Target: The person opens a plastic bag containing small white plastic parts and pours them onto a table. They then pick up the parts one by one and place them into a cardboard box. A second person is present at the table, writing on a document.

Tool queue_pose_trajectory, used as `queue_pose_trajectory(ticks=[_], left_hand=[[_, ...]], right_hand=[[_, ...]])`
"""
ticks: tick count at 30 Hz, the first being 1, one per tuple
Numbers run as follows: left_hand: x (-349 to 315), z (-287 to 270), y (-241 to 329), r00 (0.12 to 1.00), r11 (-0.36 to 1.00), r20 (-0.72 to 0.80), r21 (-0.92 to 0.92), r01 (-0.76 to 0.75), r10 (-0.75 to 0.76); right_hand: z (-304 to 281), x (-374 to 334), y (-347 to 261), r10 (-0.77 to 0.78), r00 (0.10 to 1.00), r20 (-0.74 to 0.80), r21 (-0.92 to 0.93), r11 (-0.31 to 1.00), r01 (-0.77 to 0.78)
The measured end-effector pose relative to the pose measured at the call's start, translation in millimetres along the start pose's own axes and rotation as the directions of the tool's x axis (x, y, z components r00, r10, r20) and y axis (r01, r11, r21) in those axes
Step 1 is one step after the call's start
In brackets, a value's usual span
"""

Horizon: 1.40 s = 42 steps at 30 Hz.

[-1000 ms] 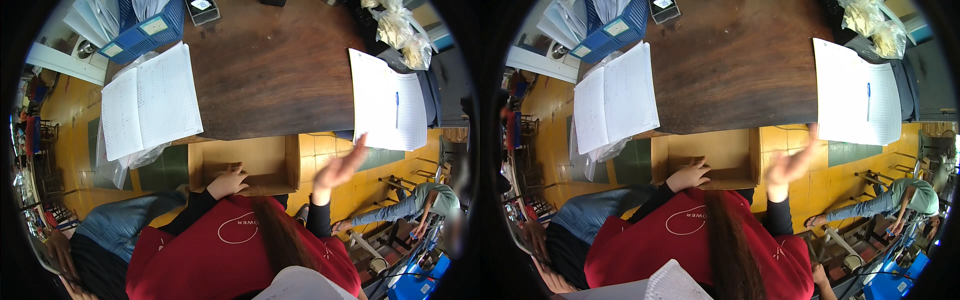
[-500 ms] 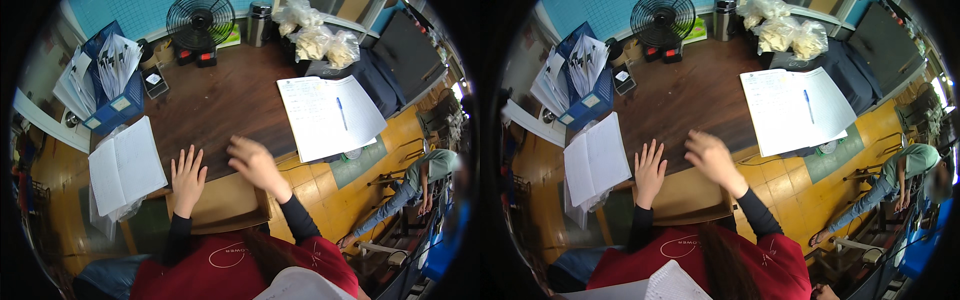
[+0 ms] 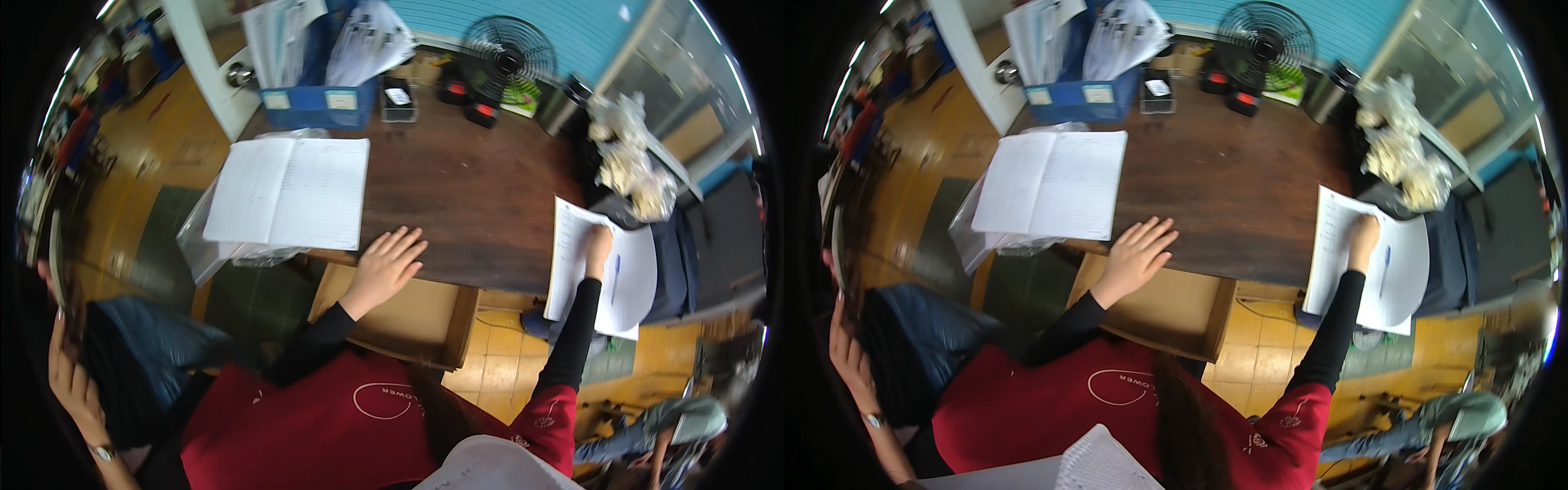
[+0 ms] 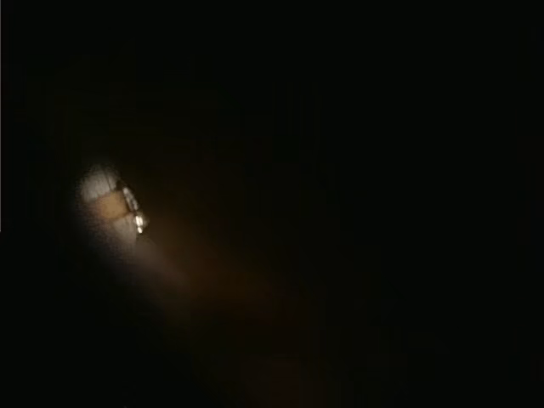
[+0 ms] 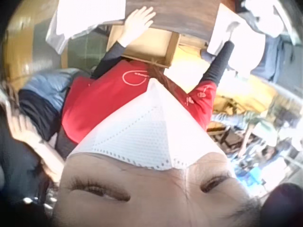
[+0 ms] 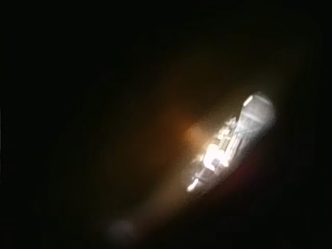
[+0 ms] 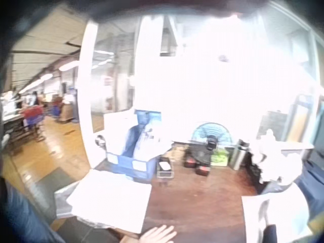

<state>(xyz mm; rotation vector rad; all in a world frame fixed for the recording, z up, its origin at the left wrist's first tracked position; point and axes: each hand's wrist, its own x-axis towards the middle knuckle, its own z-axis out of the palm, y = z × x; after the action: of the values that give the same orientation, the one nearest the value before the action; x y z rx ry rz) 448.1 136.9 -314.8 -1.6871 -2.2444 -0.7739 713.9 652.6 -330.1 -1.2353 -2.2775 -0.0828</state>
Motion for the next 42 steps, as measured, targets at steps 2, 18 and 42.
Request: queue_pose_trajectory(ticks=[2, 18, 42], left_hand=[[-2.6, -2.4, 1.0, 1.0, 0.999, -0.013, -0.04, -0.009, 0.009], [78.2, 4.0, -11.4, 1.0, 0.967, 0.017, -0.256, -0.004, 0.009], [108.3, 49.8, -19.4, 0.963, 0.975, 0.162, -0.094, -0.201, 0.214]], right_hand=[[-2.0, -6.2, 3.7, -0.004, 0.999, -0.054, 0.067, 0.998, 0.008], [-89.8, -66.5, -278.6, -0.146, 0.98, 0.134, 0.783, 0.622, -0.014], [-24.1, -129.3, -306.4, -0.445, 0.896, -0.009, 0.29, 0.856, 0.428]])
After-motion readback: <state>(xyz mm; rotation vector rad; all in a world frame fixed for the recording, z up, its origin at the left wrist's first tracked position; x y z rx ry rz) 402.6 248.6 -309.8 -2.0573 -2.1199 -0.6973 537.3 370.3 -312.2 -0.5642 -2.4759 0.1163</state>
